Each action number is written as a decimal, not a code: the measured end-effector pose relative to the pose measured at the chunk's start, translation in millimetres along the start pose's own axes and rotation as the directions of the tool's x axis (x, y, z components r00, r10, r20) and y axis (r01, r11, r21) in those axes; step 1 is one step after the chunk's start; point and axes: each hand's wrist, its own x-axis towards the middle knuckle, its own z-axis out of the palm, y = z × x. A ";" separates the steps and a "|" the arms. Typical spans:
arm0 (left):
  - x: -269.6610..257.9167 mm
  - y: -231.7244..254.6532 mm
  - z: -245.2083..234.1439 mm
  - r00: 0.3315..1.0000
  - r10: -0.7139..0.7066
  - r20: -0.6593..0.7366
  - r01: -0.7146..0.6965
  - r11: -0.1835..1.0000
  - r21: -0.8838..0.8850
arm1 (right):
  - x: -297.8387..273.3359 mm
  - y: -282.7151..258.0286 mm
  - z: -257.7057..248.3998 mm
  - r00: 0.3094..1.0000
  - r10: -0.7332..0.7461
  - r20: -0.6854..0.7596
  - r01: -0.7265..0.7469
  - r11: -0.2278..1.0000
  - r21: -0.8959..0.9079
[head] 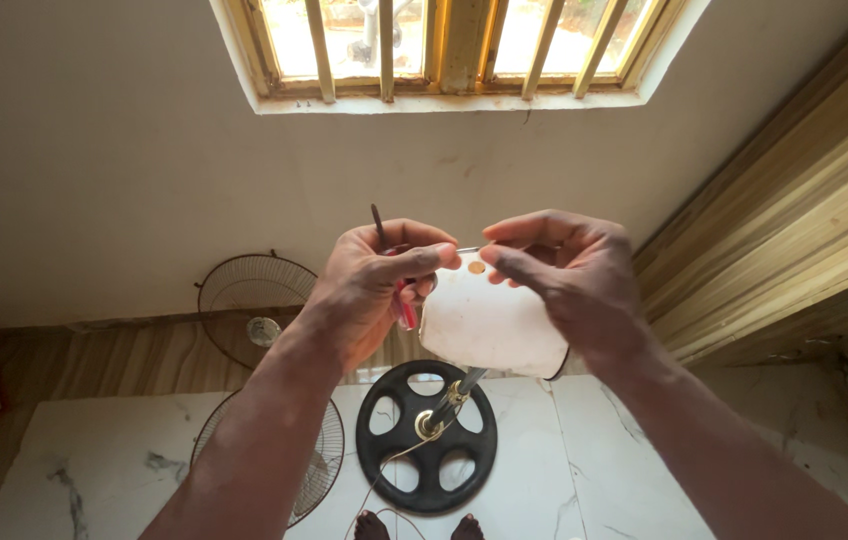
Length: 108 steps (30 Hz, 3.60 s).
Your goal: The person disassembles a white pedestal fan by removing the front grille, then uses a screwdriver to unscrew and remove the rear cover, exposing the motor and internal components.
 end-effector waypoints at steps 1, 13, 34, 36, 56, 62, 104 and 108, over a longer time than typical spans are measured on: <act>-0.1 -1.0 -1.2 1.000 -0.008 -0.010 0.008 1.000 -0.008 | 0.0 0.8 -3.9 1.000 -0.002 -0.024 0.001 1.000 -0.027; -6.7 -19.5 -24.6 0.955 -0.164 -0.247 0.145 0.985 -0.094 | -22.4 33.4 -58.3 0.988 0.091 -0.121 -0.109 0.983 -0.146; 38.5 7.2 28.2 0.838 -0.163 -0.522 0.546 0.290 0.786 | -18.5 47.1 -52.4 0.981 0.122 -0.153 -0.139 0.985 -0.106; 47.8 14.9 27.6 0.867 -0.197 -0.458 0.495 0.224 0.840 | -19.6 47.5 -53.2 0.980 0.124 -0.155 -0.141 0.984 -0.106; 54.5 24.7 22.0 0.894 -0.221 -0.391 0.441 0.264 0.858 | -20.0 59.8 -64.2 0.999 -0.027 -0.038 0.020 0.986 -0.167; 57.6 11.0 12.1 0.906 -0.203 -0.370 0.416 0.272 0.868 | -20.7 60.0 -70.0 1.000 0.005 -0.006 -0.006 0.986 -0.168; 18.8 -37.0 -52.2 0.983 -0.166 0.075 0.073 0.737 0.672 | -16.9 56.2 -81.6 0.953 0.134 0.274 -0.147 0.989 0.029; 19.3 -38.7 -52.7 0.984 -0.168 0.060 0.086 0.738 0.670 | -16.2 60.2 -82.6 0.951 0.112 0.288 -0.128 0.991 0.038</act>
